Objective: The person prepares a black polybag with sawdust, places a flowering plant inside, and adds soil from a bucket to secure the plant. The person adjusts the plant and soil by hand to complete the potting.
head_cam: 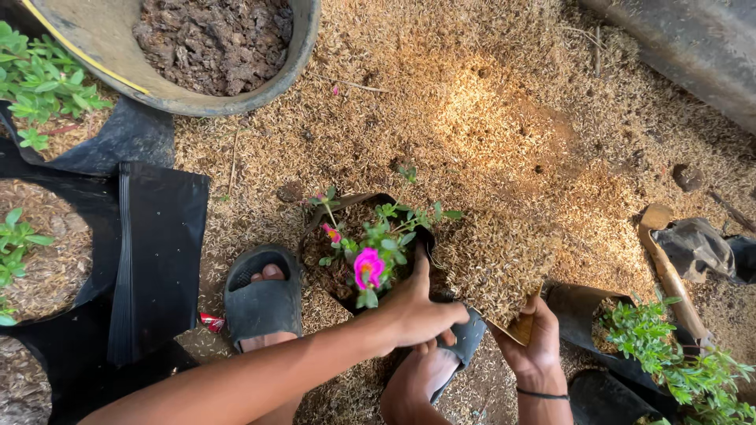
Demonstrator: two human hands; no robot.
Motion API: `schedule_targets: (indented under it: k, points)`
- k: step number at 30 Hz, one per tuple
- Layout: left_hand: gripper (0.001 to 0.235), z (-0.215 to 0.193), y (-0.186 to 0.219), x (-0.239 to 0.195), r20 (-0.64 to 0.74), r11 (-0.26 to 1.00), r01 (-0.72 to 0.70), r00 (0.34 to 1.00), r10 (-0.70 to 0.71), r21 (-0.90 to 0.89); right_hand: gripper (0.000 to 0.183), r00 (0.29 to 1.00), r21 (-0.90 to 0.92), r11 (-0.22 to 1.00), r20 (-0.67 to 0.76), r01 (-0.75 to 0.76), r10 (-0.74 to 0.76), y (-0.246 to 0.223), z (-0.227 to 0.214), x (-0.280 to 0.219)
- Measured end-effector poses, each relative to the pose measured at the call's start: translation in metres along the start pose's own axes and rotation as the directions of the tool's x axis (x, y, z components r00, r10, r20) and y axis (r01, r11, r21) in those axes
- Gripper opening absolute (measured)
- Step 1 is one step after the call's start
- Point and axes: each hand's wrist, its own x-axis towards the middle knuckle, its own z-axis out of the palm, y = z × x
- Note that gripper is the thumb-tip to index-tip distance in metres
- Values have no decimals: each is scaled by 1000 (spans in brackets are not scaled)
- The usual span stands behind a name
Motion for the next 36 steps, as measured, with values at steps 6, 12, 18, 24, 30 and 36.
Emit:
schedule_targets:
  k: [6,12,18,24,30,36]
  points:
    - [107,-31,-40,-36,307,883,-296,933,187,364,14,962,90,993,254,79,-100,-17,-30,4]
    - [48,-131,-33,-102,184,682,-154,982,29,715,21,992,-158,982,-48,107,-116,-45,-35,6]
    - [157,-160,-6,-75,-117,294,-108,750,651,950,9,970,26,987,181,160,-162,-55,-23,11]
    - [169,-136,-7,-20,308,162,-726,469,828,669,5,992,-74,989,15,126,-125,-56,-13,21]
    - [154,-127,-11,-8,382,-120,-669,260,887,734,3,993,-206,972,-8,115,-120,-61,2,32]
    - [139,-116,-23,-7,219,401,-744,581,784,534,36,967,-263,948,225,178,-119,-73,41,30]
